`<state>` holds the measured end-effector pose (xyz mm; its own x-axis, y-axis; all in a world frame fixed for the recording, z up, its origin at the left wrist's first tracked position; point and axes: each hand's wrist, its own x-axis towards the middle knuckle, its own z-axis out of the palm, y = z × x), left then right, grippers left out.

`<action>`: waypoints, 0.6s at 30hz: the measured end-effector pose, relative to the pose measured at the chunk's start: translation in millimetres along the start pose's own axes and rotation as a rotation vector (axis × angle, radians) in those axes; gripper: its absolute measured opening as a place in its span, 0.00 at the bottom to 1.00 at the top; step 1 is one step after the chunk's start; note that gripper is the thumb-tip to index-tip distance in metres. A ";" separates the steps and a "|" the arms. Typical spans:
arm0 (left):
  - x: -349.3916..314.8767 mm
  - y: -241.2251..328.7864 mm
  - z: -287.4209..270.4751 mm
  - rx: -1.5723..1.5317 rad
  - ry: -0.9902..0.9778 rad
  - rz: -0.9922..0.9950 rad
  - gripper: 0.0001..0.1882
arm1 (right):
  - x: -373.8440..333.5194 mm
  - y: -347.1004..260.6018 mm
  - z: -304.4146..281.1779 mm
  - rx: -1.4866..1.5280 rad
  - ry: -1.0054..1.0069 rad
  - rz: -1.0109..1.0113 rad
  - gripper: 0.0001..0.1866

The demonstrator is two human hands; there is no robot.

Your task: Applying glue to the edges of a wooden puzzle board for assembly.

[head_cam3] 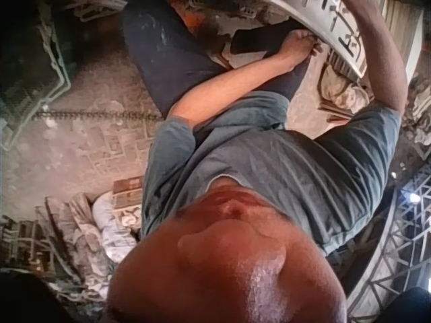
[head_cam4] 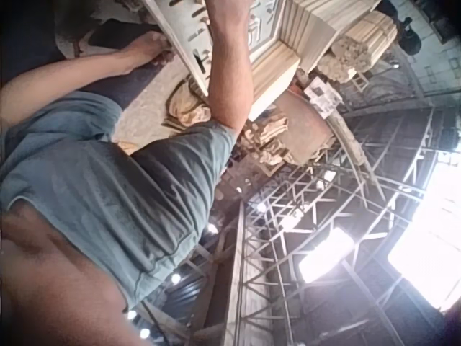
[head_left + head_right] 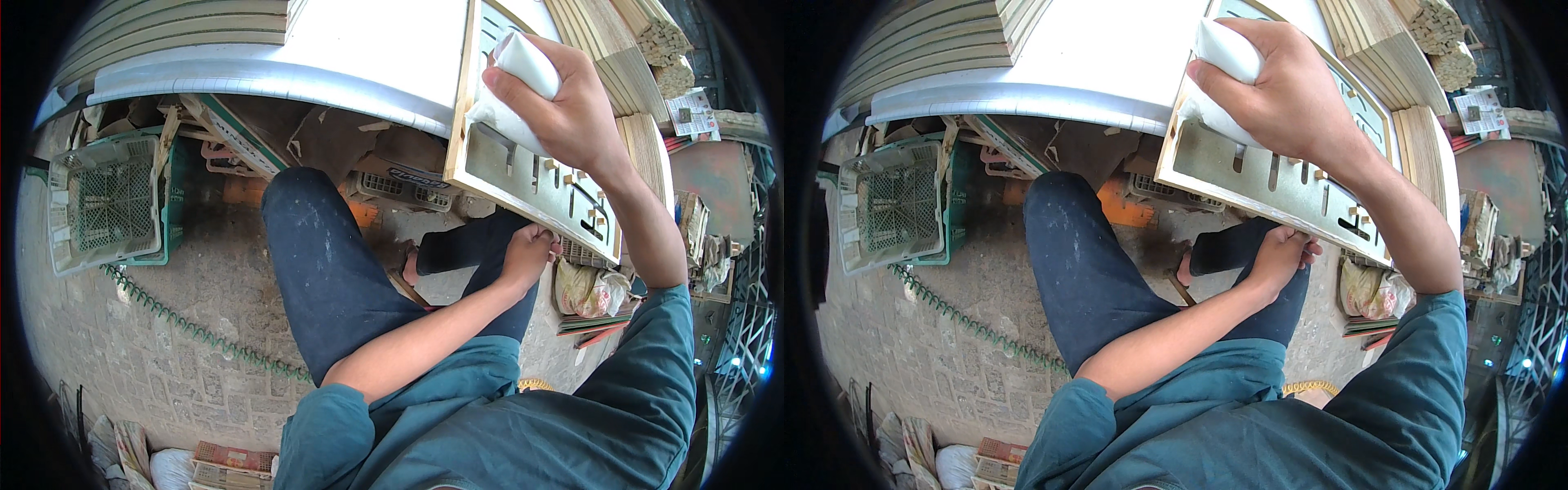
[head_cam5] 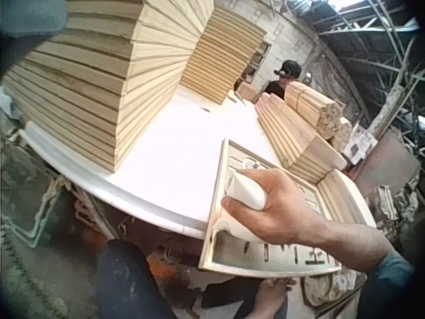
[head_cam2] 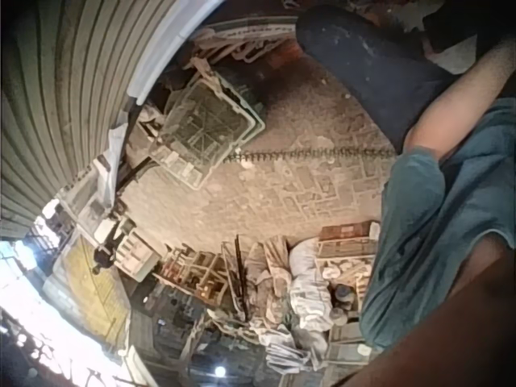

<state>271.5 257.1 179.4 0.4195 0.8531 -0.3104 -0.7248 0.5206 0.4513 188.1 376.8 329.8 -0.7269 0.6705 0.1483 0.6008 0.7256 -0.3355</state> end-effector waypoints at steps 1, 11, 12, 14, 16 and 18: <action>0.1 -0.2 1.0 -0.003 -0.006 -0.002 0.12 | 0.2 1.7 -0.6 -0.021 0.013 -0.015 0.13; -1.5 1.5 -0.2 0.011 0.000 0.003 0.12 | 5.4 10.9 -0.2 -0.082 0.020 -0.018 0.15; -2.1 2.3 0.4 0.012 0.002 -0.002 0.13 | 5.6 12.2 0.6 -0.086 0.029 -0.005 0.15; -2.3 3.4 0.8 0.014 0.005 -0.005 0.13 | 6.5 13.1 0.4 -0.090 0.038 0.006 0.15; -1.7 3.6 0.8 -0.039 0.024 -0.019 0.10 | 7.7 13.1 0.0 -0.093 0.021 0.028 0.15; -1.2 3.3 0.3 -0.035 0.023 -0.016 0.10 | 8.9 13.3 0.0 -0.090 0.025 0.030 0.16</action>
<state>268.7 257.8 181.5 0.4191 0.8431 -0.3369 -0.7370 0.5326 0.4161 189.6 392.3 326.7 -0.7007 0.6946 0.1627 0.6500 0.7156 -0.2557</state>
